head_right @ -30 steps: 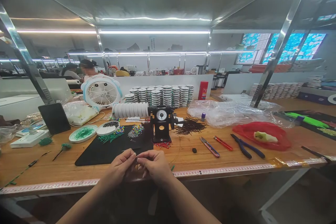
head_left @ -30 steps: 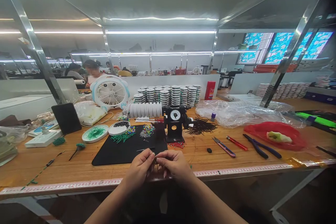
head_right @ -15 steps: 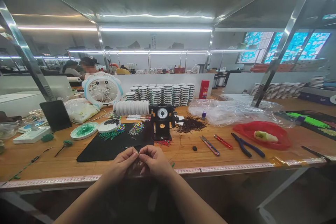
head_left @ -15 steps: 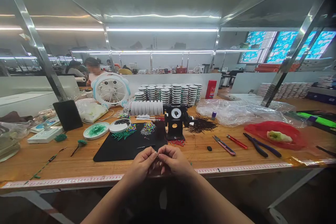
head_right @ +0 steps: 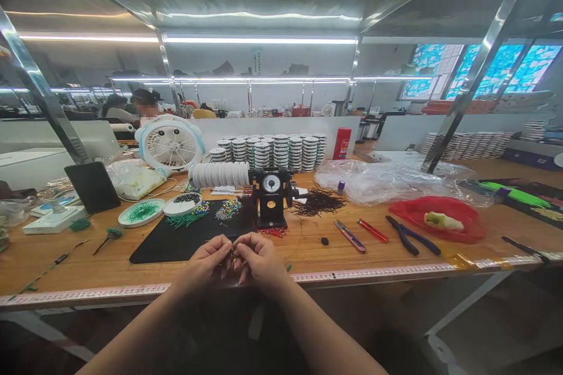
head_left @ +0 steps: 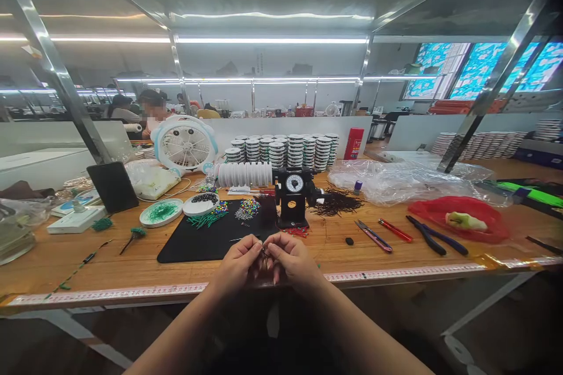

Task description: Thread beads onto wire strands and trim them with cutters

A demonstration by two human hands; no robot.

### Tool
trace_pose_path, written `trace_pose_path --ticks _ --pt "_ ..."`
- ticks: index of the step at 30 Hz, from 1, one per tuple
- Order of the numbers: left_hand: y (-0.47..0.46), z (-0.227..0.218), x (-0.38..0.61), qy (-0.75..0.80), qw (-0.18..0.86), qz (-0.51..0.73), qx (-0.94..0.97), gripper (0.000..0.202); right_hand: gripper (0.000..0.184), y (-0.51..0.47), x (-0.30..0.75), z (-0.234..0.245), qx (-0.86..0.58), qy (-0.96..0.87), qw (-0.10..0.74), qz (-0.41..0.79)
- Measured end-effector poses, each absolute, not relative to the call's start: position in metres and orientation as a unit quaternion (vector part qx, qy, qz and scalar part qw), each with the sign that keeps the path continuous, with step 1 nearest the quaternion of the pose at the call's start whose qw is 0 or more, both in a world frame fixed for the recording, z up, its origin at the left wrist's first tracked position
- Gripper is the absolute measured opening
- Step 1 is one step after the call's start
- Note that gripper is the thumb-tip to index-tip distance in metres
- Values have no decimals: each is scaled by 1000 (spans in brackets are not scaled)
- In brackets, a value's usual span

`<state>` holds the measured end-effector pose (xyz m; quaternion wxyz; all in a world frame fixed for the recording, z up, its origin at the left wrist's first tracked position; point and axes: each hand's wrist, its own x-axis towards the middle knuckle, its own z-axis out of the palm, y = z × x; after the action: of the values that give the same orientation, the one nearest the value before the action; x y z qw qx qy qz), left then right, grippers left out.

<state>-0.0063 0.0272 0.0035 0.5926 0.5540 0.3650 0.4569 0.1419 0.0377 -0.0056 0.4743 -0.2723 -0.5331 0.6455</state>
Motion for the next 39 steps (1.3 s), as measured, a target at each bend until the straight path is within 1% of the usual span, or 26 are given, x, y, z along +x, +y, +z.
trace_pose_path --ticks 4,8,15,23,31,39 --pt "25 3 -5 376 580 463 555 30 25 35 141 -3 -291 -531 488 629" --pt "22 6 -4 386 568 462 560 31 26 32 142 0 -323 -533 483 615" --pt "21 4 -4 396 554 467 564 31 24 33 140 -6 -310 -543 472 621" --pt "23 3 -5 387 568 462 560 31 22 36 142 -5 -295 -561 459 623" --pt "22 8 -4 374 593 459 545 31 23 40 143 -6 -269 -547 438 661" --pt "24 2 -5 365 611 458 533 30 22 39 143 -7 -260 -545 424 675"
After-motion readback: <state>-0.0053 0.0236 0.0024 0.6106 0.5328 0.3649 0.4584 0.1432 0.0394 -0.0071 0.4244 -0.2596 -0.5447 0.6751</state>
